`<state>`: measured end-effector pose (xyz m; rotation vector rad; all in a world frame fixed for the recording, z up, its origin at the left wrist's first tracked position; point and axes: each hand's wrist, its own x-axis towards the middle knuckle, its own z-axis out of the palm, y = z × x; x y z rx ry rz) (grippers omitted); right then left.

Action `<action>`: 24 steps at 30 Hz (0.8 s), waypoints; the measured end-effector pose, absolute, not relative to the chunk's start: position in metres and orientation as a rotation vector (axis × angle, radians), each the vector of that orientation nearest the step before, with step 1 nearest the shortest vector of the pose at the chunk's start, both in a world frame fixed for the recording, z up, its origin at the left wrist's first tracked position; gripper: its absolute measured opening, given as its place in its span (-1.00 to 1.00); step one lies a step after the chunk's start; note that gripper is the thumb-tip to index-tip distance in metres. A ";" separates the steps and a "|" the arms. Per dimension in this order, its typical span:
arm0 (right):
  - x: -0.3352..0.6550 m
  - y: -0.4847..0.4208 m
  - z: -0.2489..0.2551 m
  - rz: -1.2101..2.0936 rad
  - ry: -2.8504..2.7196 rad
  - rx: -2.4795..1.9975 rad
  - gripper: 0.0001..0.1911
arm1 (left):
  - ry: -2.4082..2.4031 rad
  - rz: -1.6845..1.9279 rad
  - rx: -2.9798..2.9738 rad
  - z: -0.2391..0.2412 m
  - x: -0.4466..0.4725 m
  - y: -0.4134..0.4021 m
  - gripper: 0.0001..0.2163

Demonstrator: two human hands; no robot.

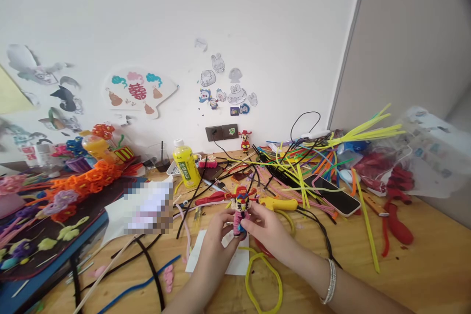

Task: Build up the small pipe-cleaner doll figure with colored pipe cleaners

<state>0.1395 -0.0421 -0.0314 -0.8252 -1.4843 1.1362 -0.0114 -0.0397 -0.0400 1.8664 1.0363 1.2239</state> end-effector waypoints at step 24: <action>0.142 -0.029 -0.049 1.121 -1.588 -0.998 -0.78 | 1.025 1.059 1.832 -0.043 -0.016 -0.038 -0.92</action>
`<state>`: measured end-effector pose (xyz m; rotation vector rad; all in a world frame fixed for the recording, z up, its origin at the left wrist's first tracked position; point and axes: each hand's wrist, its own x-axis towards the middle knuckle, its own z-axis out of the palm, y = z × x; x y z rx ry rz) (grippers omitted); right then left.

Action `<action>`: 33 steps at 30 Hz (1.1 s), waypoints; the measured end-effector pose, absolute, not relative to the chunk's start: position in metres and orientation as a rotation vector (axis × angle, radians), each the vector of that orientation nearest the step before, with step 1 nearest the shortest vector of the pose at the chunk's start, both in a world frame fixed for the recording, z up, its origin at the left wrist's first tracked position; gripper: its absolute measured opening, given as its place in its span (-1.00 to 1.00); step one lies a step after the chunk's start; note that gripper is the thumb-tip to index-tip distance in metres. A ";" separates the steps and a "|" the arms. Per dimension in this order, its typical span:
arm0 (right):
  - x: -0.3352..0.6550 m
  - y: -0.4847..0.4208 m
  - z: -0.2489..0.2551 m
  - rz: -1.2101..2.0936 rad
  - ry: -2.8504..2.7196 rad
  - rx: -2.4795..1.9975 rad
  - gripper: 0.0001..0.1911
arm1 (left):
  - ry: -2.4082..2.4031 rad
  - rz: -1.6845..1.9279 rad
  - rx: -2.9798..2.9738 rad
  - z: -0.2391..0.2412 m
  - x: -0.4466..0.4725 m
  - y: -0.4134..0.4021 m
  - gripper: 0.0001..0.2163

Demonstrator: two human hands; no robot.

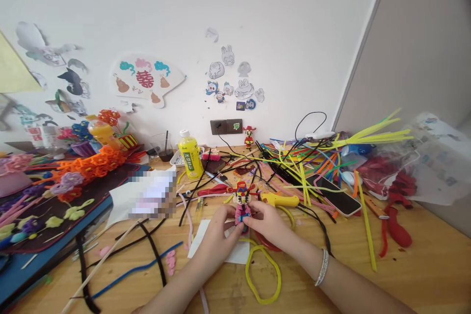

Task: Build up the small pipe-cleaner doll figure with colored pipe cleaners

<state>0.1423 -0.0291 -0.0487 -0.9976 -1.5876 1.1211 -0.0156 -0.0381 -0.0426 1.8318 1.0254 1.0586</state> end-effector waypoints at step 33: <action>0.150 -0.045 -0.031 0.225 -2.090 -1.300 -0.93 | 1.383 0.905 2.428 -0.035 -0.015 -0.041 -0.82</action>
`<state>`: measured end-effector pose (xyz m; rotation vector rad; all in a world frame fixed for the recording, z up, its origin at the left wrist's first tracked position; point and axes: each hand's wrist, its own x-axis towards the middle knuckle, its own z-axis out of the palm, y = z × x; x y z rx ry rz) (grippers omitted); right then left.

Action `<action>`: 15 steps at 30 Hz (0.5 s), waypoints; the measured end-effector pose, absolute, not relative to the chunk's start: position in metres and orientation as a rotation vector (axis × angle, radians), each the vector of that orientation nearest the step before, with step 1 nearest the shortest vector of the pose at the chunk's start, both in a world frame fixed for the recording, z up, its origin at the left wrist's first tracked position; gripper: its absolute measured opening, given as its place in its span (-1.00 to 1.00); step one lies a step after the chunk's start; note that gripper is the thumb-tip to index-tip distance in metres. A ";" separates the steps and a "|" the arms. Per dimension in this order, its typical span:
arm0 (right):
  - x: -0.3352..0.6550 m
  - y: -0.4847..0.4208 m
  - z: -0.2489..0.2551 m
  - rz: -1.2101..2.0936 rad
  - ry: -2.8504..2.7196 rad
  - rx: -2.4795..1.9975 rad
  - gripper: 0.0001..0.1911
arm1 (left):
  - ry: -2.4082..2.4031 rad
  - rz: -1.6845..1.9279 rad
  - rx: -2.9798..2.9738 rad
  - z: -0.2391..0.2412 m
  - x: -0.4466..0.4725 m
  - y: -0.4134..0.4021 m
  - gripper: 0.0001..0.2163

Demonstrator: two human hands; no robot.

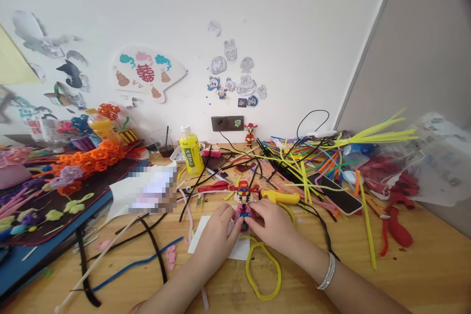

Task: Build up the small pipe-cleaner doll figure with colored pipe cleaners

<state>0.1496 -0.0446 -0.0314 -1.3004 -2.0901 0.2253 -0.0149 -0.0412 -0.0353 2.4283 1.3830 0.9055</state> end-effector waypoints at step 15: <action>0.147 -0.044 -0.042 0.163 -2.100 -1.259 -0.91 | 1.364 0.877 2.496 -0.039 -0.014 -0.041 -0.81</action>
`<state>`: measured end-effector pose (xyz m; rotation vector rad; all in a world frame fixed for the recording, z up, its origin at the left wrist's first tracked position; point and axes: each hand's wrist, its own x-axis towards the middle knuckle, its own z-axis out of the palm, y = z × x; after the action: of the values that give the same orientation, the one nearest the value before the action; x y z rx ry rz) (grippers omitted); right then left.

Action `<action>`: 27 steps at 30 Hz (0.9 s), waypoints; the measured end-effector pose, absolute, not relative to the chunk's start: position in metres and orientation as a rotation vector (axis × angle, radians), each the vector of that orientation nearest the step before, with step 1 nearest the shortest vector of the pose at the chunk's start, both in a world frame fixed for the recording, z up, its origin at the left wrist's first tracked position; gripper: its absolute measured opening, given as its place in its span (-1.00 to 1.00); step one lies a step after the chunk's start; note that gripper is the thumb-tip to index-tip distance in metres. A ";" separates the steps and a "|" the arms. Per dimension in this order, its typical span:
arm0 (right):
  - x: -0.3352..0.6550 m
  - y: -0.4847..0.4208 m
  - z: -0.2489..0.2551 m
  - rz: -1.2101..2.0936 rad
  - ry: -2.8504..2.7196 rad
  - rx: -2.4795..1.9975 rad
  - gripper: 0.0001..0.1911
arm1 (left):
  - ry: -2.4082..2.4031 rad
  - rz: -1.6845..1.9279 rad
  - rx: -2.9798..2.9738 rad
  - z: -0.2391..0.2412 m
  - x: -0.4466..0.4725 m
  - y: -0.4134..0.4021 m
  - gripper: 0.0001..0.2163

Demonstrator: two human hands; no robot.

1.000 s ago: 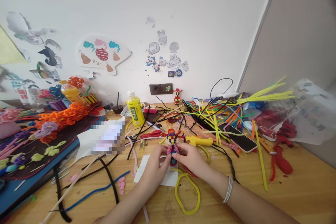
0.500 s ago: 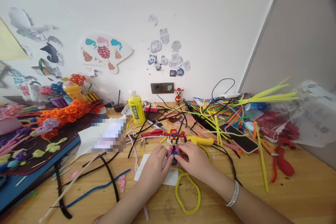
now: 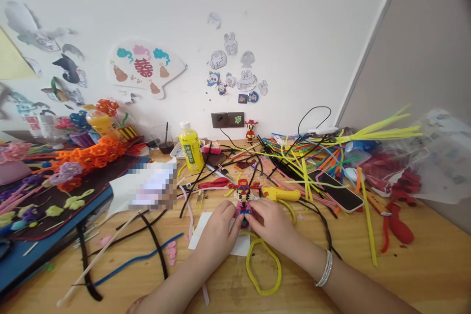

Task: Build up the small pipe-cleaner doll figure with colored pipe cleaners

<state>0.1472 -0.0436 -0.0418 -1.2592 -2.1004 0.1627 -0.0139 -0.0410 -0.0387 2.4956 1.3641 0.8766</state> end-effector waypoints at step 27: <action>0.148 -0.040 -0.043 0.213 -1.843 -1.132 -0.71 | 1.192 1.239 2.183 -0.038 -0.013 -0.039 -0.80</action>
<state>0.1476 -0.0404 -0.0434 -1.1324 -1.8427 0.2130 -0.0126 -0.0391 -0.0384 2.1828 1.1922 1.2391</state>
